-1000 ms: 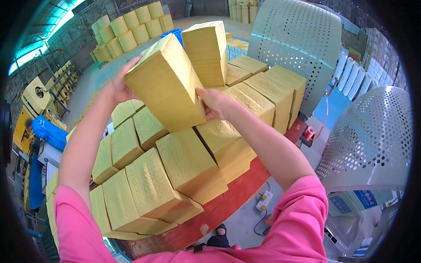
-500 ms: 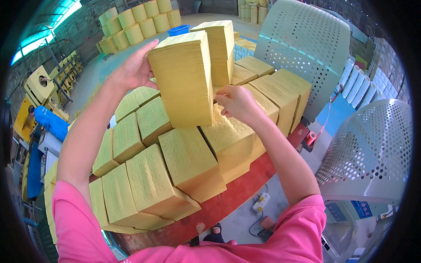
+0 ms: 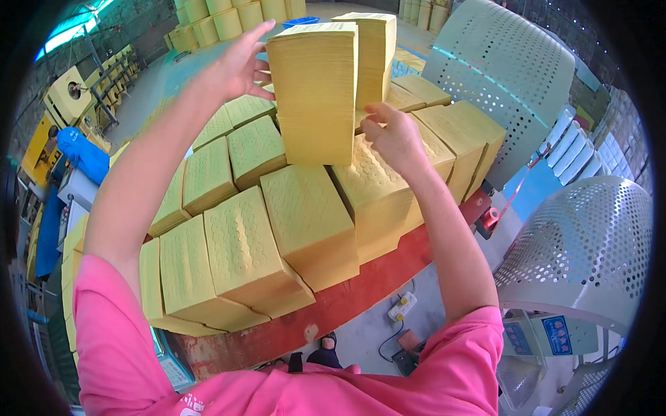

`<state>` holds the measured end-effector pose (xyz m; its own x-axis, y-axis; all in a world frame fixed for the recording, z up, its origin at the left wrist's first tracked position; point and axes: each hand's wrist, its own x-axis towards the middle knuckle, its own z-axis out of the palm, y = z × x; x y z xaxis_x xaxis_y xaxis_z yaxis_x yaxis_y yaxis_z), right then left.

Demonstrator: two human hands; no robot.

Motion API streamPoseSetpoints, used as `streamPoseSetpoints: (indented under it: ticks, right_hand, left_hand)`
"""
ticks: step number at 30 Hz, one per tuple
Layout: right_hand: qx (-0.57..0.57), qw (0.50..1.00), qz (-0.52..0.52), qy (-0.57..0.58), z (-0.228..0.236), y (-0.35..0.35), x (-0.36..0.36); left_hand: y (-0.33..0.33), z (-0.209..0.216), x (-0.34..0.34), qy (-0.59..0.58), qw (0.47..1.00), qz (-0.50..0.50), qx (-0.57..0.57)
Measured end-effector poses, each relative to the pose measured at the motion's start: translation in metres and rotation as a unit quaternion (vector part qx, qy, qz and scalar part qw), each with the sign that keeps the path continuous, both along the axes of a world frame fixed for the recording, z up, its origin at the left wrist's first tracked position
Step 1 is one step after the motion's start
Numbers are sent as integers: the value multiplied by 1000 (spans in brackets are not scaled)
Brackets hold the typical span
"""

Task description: Weigh stacks of paper blocks on a digital scale and stack them on a table.

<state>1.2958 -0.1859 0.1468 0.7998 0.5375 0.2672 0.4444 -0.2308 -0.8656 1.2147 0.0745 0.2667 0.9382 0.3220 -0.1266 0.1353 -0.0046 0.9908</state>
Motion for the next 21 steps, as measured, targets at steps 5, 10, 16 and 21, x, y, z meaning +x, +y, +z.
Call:
streamPoseSetpoints:
  ticks: [5, 10, 16, 21]
  right_hand:
    - [12, 998, -35, -45, -4, 1, 16]
    - [23, 998, -42, -51, -7, 2, 20]
    - [49, 996, -51, -59, -8, -9, 18]
    - [145, 983, -53, -94, 9, -20, -26]
  left_hand:
    - [-5, 5, -4, -2, 999, -26, 22]
    - [-8, 1, 1, -27, 997, 7, 75]
    - [-15, -3, 2, -44, 997, 39, 44]
    - [-4, -12, -51, -73, 993, 61, 74]
